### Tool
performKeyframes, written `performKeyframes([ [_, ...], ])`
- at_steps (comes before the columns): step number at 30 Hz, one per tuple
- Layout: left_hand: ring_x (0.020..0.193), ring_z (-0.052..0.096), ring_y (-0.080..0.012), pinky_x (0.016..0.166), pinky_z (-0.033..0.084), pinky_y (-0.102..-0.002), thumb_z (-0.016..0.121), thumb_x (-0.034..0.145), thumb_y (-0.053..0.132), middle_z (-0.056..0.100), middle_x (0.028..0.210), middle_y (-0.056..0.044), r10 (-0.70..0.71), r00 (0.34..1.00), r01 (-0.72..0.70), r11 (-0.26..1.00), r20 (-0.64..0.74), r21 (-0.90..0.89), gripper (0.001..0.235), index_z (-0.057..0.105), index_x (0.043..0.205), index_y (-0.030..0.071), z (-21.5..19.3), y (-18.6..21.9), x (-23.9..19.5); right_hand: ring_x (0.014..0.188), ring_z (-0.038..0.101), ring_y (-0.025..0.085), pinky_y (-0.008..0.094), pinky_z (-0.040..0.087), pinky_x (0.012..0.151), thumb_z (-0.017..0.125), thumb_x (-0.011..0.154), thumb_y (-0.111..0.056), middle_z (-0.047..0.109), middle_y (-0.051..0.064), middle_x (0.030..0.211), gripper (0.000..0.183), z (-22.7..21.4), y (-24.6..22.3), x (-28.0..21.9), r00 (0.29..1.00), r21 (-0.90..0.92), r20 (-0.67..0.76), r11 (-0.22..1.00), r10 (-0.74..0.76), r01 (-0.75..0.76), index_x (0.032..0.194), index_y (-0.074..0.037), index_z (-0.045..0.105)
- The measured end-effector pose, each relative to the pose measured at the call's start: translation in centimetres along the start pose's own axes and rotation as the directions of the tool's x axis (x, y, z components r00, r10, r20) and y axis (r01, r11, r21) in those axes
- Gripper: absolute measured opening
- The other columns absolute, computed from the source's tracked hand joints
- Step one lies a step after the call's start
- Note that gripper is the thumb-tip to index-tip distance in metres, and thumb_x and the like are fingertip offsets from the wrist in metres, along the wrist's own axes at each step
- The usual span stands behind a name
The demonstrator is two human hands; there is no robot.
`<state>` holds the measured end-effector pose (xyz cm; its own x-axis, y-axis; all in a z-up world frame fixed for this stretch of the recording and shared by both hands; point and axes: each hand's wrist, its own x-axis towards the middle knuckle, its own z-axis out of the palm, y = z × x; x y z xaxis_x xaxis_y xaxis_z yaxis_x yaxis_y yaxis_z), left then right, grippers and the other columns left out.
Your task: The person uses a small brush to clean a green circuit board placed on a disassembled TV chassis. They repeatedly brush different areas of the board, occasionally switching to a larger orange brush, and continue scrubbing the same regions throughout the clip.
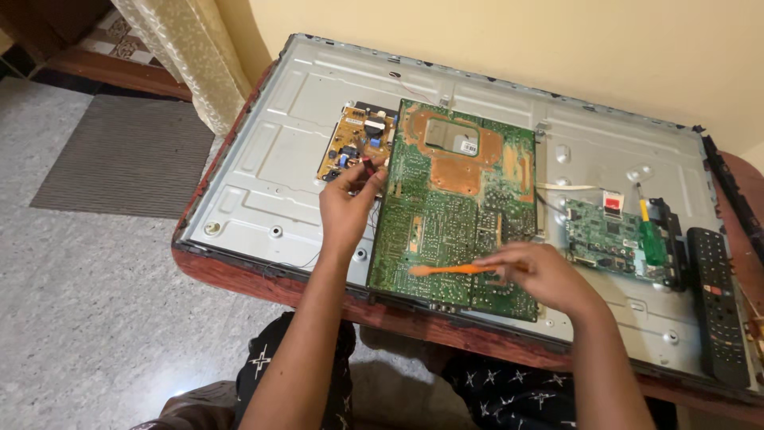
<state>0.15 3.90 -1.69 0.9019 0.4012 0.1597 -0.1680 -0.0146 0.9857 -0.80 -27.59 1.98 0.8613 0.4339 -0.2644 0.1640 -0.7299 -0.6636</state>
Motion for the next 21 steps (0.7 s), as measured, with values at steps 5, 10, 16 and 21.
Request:
performKeyframes([
  [5, 0.074, 0.059, -0.0017, 0.069, 0.050, -0.020, 0.075, 0.092, 0.017, 0.073, 0.085, 0.004, 0.020, 1.000, -0.021, 1.000, 0.018, 0.015, 0.029, 0.078, 0.120, 0.008, 0.3, 0.0, -0.2, 0.079, 0.066, 0.025, 0.041, 0.057, 0.074, 0.061, 0.101, -0.023, 0.077, 0.005, 0.099, 0.031, 0.1, -1.2, 1.3, 0.925, -0.148, -0.367, 0.976, 0.097, -0.161, 0.127, -0.031, 0.075],
  [10, 0.073, 0.058, -0.0021, 0.067, 0.048, -0.021, 0.075, 0.092, 0.018, 0.072, 0.084, 0.004, 0.012, 1.000, -0.012, 1.000, 0.022, 0.017, 0.029, 0.078, 0.119, 0.009, 0.1, -0.3, -0.2, 0.083, 0.072, 0.014, 0.034, 0.059, 0.079, 0.066, 0.093, -0.024, 0.080, -0.002, 0.104, 0.026, 1.1, -0.9, 1.9, 0.988, -0.036, -0.142, 0.998, 0.054, -0.059, 0.114, -0.029, 0.080],
  [16, 0.071, 0.055, -0.0026, 0.065, 0.046, -0.021, 0.076, 0.091, 0.019, 0.070, 0.081, 0.003, -0.009, 0.999, 0.008, 1.000, 0.033, 0.028, 0.030, 0.079, 0.120, 0.009, 0.6, -0.1, -0.4, 0.093, 0.073, 0.014, 0.038, 0.059, 0.089, 0.068, 0.092, -0.025, 0.079, 0.000, 0.109, 0.024, 0.1, 0.3, 1.1, 0.993, 0.024, -0.113, 1.000, 0.020, -0.018, 0.112, -0.027, 0.080],
  [21, 0.074, 0.063, -0.0009, 0.068, 0.050, -0.019, 0.074, 0.091, 0.019, 0.073, 0.082, 0.004, 0.012, 0.998, -0.016, 0.998, 0.062, 0.066, 0.029, 0.078, 0.119, 0.011, 0.1, 0.2, -0.4, 0.096, 0.075, 0.020, 0.039, 0.059, 0.092, 0.061, 0.096, -0.026, 0.079, 0.001, 0.113, 0.029, 0.9, 0.7, 2.3, 0.968, -0.027, -0.241, 0.996, 0.070, -0.079, 0.118, -0.029, 0.078],
])
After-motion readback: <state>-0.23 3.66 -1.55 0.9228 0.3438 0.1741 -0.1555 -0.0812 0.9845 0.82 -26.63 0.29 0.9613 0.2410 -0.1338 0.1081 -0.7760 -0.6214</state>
